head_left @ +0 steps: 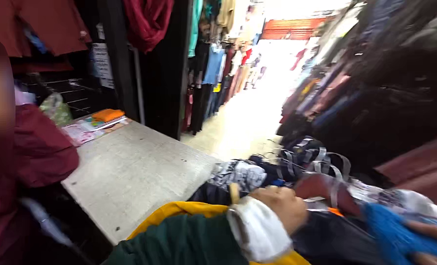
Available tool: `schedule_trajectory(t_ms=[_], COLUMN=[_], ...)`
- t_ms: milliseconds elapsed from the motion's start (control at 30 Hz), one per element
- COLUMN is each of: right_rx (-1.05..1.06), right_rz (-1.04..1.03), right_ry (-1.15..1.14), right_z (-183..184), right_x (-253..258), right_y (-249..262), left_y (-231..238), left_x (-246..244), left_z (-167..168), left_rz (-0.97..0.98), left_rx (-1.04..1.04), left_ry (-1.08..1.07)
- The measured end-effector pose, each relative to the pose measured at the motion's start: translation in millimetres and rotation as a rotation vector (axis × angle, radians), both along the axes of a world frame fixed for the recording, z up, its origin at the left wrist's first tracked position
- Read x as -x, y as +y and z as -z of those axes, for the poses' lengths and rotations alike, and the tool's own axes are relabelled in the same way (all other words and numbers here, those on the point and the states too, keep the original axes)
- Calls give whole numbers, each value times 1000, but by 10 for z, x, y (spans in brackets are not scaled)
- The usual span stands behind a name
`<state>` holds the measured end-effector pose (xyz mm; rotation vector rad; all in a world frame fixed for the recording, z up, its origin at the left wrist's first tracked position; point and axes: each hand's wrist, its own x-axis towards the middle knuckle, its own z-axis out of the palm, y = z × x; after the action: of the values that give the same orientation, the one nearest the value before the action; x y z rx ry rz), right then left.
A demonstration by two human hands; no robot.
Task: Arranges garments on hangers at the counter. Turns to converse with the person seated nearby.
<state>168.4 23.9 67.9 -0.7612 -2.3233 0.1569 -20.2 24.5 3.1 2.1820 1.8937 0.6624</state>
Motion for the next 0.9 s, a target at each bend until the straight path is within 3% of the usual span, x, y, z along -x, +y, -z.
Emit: schedule_trajectory(t_ms=[67, 133, 200, 300, 433, 600, 667, 767, 900], right_rx=[-58, -66, -41, -88, -133, -119, -58, -19, -31], right_rz=[49, 113, 100, 29, 14, 212, 117, 7, 70], right_ry=[-65, -138, -180, -178, -182, -21, 4, -92, -223], right_z=[287, 445, 509, 523, 445, 241, 265, 416, 339], right_x=[-599, -886, -844, -615, -694, -936, -805, -657, -952], right_y=[676, 948, 959, 829, 845, 780, 706, 736, 890], left_y=[-32, -84, -78, -53, -40, -138, -154, -67, -23], left_x=[6, -23, -49, -51, -34, -4, -35, -53, -11], left_z=[-76, -34, 62, 146, 162, 69, 56, 156, 188], left_rz=[58, 113, 165, 224, 232, 208, 218, 225, 235], left_rx=[67, -156, -469, -640, -630, -499, -505, -654, -657], left_ry=[21, 59, 75, 112, 109, 136, 114, 137, 140])
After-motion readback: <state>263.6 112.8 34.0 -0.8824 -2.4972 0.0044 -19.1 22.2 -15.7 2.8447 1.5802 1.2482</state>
